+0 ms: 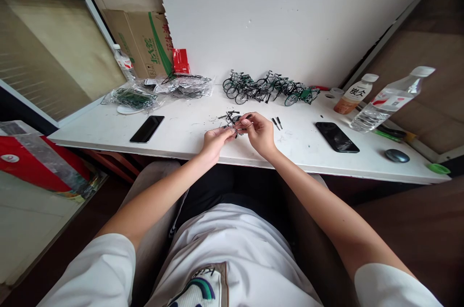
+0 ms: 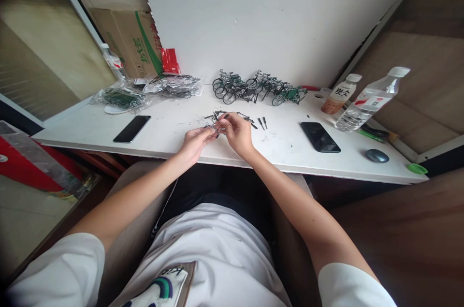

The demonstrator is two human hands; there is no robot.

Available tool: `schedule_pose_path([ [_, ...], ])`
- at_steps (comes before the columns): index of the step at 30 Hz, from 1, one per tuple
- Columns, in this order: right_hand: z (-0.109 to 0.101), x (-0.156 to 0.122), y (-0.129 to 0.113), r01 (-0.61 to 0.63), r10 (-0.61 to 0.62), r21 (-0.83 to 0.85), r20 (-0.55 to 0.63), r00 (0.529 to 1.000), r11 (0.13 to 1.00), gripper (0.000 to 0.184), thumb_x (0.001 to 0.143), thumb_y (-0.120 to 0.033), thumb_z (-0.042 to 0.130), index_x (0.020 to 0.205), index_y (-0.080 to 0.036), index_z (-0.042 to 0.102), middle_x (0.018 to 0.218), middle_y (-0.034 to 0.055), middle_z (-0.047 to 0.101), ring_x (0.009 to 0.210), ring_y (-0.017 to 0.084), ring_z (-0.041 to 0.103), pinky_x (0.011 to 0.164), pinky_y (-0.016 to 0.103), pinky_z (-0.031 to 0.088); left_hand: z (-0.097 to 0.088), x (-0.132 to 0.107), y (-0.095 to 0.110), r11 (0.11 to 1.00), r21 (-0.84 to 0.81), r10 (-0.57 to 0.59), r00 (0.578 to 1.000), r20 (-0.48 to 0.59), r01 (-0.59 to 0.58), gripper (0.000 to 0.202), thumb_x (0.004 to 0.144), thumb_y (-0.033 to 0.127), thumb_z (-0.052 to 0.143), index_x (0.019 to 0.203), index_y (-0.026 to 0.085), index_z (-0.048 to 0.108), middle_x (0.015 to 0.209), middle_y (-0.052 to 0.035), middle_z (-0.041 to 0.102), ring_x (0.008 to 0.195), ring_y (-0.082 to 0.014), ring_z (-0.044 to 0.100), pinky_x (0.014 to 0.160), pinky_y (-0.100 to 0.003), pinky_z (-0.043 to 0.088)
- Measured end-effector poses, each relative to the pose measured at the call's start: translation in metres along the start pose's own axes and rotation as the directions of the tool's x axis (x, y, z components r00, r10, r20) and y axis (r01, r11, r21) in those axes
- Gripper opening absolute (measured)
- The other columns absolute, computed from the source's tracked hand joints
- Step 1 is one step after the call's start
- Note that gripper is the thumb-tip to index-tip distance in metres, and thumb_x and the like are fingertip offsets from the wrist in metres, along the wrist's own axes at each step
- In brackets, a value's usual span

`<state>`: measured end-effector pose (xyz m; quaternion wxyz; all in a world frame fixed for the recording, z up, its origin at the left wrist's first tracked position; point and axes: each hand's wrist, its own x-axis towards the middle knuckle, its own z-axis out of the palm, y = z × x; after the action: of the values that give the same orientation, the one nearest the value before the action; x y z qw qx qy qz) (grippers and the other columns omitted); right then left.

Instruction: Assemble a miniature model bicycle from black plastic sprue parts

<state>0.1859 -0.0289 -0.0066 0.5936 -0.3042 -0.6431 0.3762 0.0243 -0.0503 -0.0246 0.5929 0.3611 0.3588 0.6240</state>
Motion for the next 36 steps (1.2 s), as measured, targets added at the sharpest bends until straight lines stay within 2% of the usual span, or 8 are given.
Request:
schedule_pose_path([
  [6,-0.002,0.002,0.000,0.000,-0.001,0.041,0.001,1.000,0.999,0.042,0.093,-0.064,0.074,0.098,-0.023,0.070,0.088,0.0050,0.079,0.081,0.021,0.080,0.074,0.034,0.071,0.000,0.001,0.000,1.000,0.002,-0.028,0.999,0.032,0.028,0.027,0.068,0.024,0.096,0.088,0.012,0.083,0.096,-0.0107,0.081,0.095,-0.0218,0.075,0.106,-0.042,0.054],
  [12,-0.004,0.003,0.001,-0.003,0.003,0.067,0.007,1.000,0.998,0.041,0.093,-0.063,0.075,0.097,-0.023,0.071,0.088,0.0055,0.079,0.079,0.021,0.080,0.075,0.034,0.071,-0.001,0.004,-0.003,0.999,0.008,-0.045,0.999,-0.004,0.045,0.026,0.068,0.020,0.096,0.089,0.011,0.083,0.094,-0.0107,0.081,0.093,-0.0218,0.075,0.108,-0.043,0.054],
  [19,-0.004,0.004,0.000,-0.028,0.027,0.044,0.013,1.000,0.999,0.047,0.090,-0.070,0.074,0.096,-0.023,0.070,0.089,0.0055,0.079,0.079,0.021,0.080,0.077,0.035,0.071,-0.001,0.002,-0.002,0.998,0.023,-0.056,0.998,-0.019,0.056,0.027,0.069,0.020,0.098,0.089,0.011,0.082,0.093,-0.0115,0.081,0.093,-0.0229,0.076,0.107,-0.045,0.054],
  [25,-0.005,0.005,0.000,-0.031,0.030,0.054,0.019,0.999,0.998,0.046,0.089,-0.069,0.076,0.095,-0.023,0.070,0.088,0.0054,0.079,0.076,0.021,0.079,0.077,0.036,0.071,0.000,0.001,-0.001,0.998,0.029,-0.062,0.998,-0.021,0.062,0.030,0.068,0.022,0.099,0.090,0.010,0.082,0.092,-0.0117,0.081,0.091,-0.0227,0.076,0.105,-0.044,0.054],
  [36,-0.006,0.003,0.003,-0.001,0.002,-0.018,0.027,1.000,1.000,0.047,0.091,-0.070,0.072,0.095,-0.023,0.070,0.090,0.0058,0.079,0.079,0.022,0.080,0.077,0.038,0.071,0.002,-0.001,0.007,0.995,0.056,-0.082,0.996,0.019,0.081,0.022,0.071,0.022,0.093,0.086,0.011,0.082,0.094,-0.0121,0.081,0.089,-0.0216,0.076,0.103,-0.042,0.054],
])
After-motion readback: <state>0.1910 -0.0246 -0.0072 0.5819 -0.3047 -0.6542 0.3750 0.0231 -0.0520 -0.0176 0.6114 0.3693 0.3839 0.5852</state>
